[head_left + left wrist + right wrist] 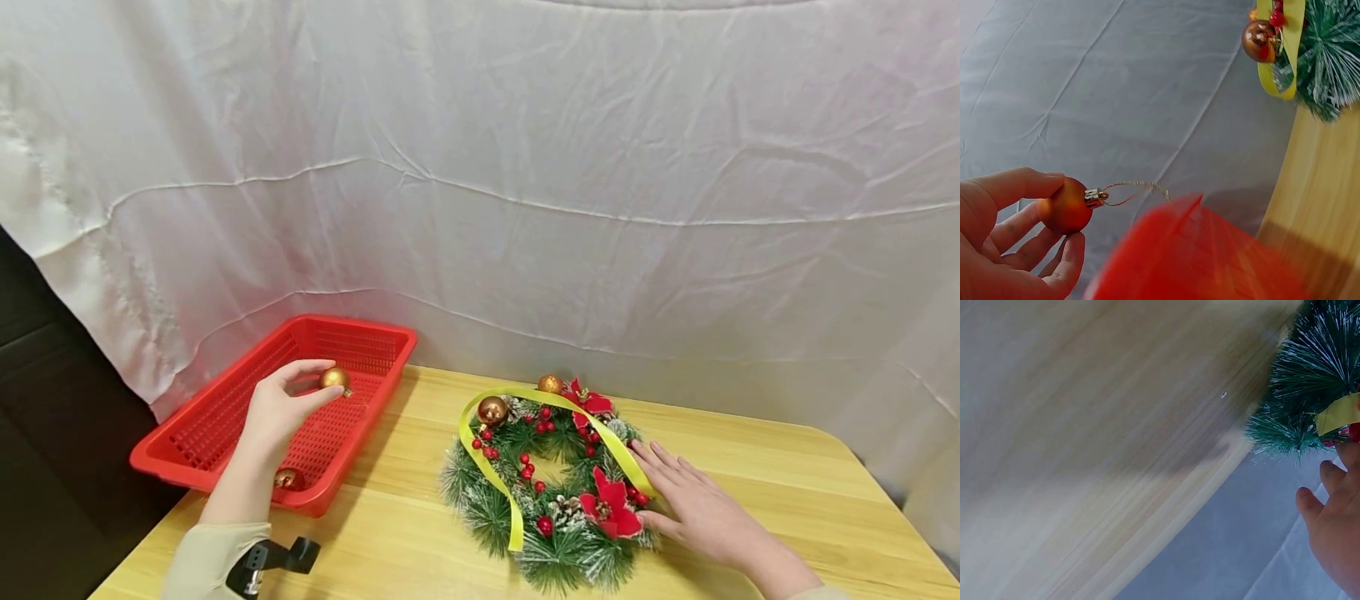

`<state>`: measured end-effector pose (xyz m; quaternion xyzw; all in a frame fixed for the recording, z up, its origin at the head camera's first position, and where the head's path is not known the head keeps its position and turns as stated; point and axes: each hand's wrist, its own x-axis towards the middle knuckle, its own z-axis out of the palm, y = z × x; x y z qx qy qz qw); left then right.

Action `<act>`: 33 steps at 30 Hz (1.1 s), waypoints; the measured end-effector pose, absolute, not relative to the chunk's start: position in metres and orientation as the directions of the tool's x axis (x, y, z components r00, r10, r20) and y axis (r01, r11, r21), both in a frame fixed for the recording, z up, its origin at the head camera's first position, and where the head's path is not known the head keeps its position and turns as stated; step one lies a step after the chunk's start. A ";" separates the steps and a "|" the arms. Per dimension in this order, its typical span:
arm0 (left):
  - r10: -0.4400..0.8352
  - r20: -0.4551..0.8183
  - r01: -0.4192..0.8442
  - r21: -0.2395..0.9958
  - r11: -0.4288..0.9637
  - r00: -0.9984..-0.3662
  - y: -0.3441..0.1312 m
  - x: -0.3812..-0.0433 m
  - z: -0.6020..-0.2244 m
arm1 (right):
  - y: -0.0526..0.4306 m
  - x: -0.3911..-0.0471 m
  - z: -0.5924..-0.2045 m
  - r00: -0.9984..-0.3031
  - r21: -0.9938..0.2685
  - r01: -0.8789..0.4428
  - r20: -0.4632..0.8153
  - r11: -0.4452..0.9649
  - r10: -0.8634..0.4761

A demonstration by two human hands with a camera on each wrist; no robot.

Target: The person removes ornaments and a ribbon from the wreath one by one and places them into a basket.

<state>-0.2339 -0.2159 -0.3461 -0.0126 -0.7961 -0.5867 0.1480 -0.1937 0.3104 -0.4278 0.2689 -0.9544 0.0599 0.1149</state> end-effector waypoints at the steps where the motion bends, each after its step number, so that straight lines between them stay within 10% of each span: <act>1: -0.157 0.247 0.189 0.930 0.315 -0.956 -0.217 -0.233 -0.347 | 0.310 -0.194 -0.428 -0.829 -0.053 -0.527 0.252 0.848 -0.499; 33: -0.172 0.178 0.111 0.934 0.339 -0.969 -0.223 -0.226 -0.365 | 0.311 -0.194 -0.428 -0.826 -0.049 -0.530 0.254 0.846 -0.503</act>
